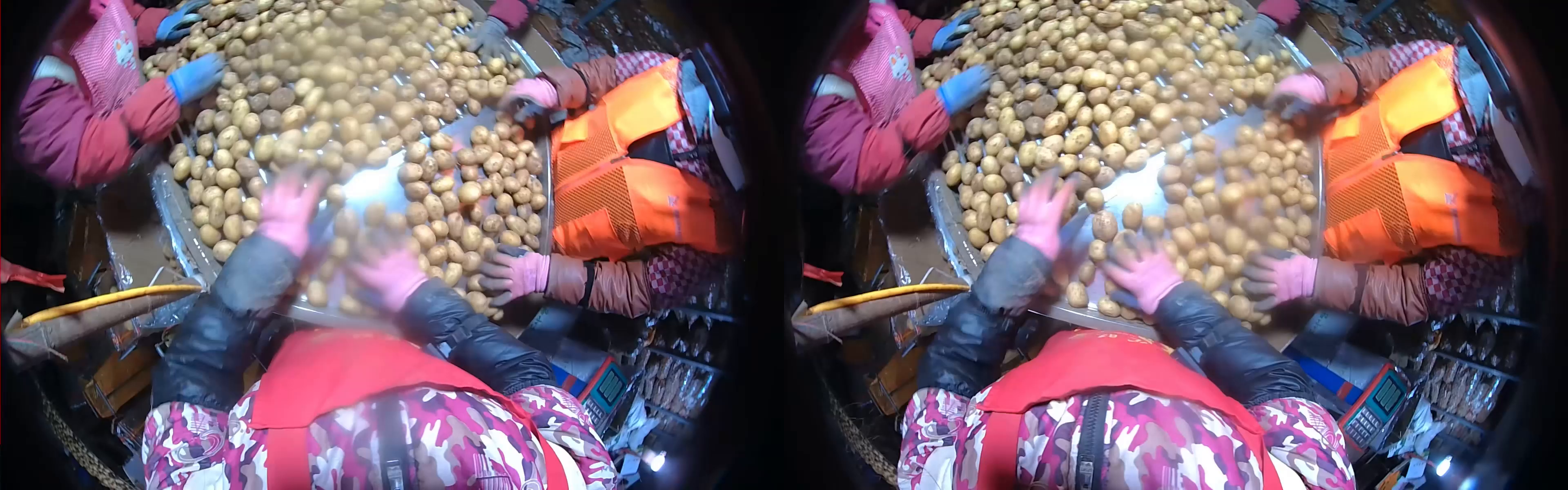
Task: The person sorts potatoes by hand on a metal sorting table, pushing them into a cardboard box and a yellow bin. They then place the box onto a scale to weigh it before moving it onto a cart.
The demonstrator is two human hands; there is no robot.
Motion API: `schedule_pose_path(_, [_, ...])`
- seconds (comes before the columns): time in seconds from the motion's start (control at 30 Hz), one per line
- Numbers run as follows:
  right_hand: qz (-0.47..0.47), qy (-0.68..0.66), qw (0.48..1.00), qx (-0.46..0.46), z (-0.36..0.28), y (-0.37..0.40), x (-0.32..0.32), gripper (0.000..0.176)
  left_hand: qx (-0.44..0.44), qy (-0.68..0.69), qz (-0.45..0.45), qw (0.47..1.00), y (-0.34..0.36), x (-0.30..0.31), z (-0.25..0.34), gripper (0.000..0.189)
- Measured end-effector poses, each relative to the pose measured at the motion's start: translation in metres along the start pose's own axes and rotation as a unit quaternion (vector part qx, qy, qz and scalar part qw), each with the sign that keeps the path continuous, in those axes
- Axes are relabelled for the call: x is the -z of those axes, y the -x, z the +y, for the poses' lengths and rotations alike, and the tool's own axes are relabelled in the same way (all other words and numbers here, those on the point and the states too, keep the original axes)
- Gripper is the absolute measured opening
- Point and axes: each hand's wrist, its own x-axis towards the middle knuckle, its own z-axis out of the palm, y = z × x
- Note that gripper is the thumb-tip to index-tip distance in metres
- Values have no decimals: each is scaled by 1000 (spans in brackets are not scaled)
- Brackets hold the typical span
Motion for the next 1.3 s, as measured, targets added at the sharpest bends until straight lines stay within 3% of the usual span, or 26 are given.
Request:
schedule_pose_path(0.1, [35, 83, 982, -165, 32, 46, 10, 55, -135, 123, -3, 983, -75, -23, 40, 47])
schedule_pose_path(0.17, [53, 117, 940, -315, 39, 75, 14, 57, -143, 84, -62, 984, -120, -41, 61, 38])
schedule_pose_path(0.2, [39, 69, 915, -396, 38, 87, 13, 59, -144, 32, -108, 983, -143, -54, 64, 35])
schedule_pose_path(0.3, [-34, 225, 908, -352, 19, 121, -2, 58, -97, -49, -205, 973, -185, -84, 82, 29])
schedule_pose_path(0.33, [50, 101, 929, -351, 2, 126, 1, 55, -75, -69, -160, 982, -190, -97, 86, 32])
schedule_pose_path(0.43, [33, 25, 964, -263, -28, 128, 16, 50, -20, -79, -148, 986, -197, -116, 100, 38])
schedule_pose_path(0.47, [25, 7, 961, -275, -28, 135, 11, 46, -11, -73, -155, 985, -197, -116, 103, 39])
schedule_pose_path(0.53, [7, 43, 971, -236, -19, 142, 16, 47, -5, -61, -212, 975, -196, -104, 100, 42])
schedule_pose_path(0.6, [-42, 116, 971, -204, 5, 153, -3, 53, -47, 78, -170, 981, -187, -104, 75, 47])
schedule_pose_path(0.63, [-30, 100, 964, -246, 13, 148, 2, 55, -62, 143, -148, 977, -176, -104, 61, 50])
schedule_pose_path(0.7, [-62, 100, 942, -314, 41, 139, -5, 60, 19, 266, -127, 955, -151, -67, 40, 63])
schedule_pose_path(0.73, [-23, 127, 947, -293, 52, 125, 7, 62, 129, 447, -126, 876, -135, -46, 31, 61])
schedule_pose_path(0.77, [-29, 115, 942, -314, 63, 107, 18, 59, 231, 606, -110, 753, -115, -28, 23, 59])
schedule_pose_path(0.8, [7, 163, 928, -334, 92, 97, 1, 57, 242, 653, -78, 713, -94, -19, 5, 57])
schedule_pose_path(0.83, [19, 58, 904, -423, 101, 71, 25, 60, 250, 697, -44, 670, -70, -10, -19, 56])
schedule_pose_path(0.87, [108, 104, 923, -356, 115, 59, 28, 64, 245, 736, -30, 631, -34, 8, -25, 52])
schedule_pose_path(0.9, [124, 127, 915, -362, 130, 45, 20, 65, 240, 772, -17, 588, 2, 26, -30, 48])
schedule_pose_path(1.0, [173, 149, 922, -312, 125, -36, 19, 67, 316, 710, 11, 629, 86, 47, -40, 45])
schedule_pose_path(1.03, [184, 145, 926, -296, 115, -66, 18, 67, 345, 773, 12, 532, 102, 52, -43, 43])
schedule_pose_path(1.1, [76, -10, 938, -338, 76, -123, 11, 77, 485, 677, 55, 550, 124, 63, -29, 37])
schedule_pose_path(1.13, [95, -67, 956, -271, 69, -135, -30, 78, 500, 670, 28, 548, 139, 58, -37, 33])
schedule_pose_path(1.17, [32, 43, 953, -297, 14, -148, -7, 73, 499, 669, 24, 550, 150, 56, -38, 32])
schedule_pose_path(1.23, [42, -24, 981, -190, -27, -141, -10, 66, 574, 576, 95, 574, 138, 76, -6, 28])
schedule_pose_path(1.3, [-105, 31, 991, -72, -55, -117, -10, 56, 594, 599, 70, 533, 142, 72, -20, 25])
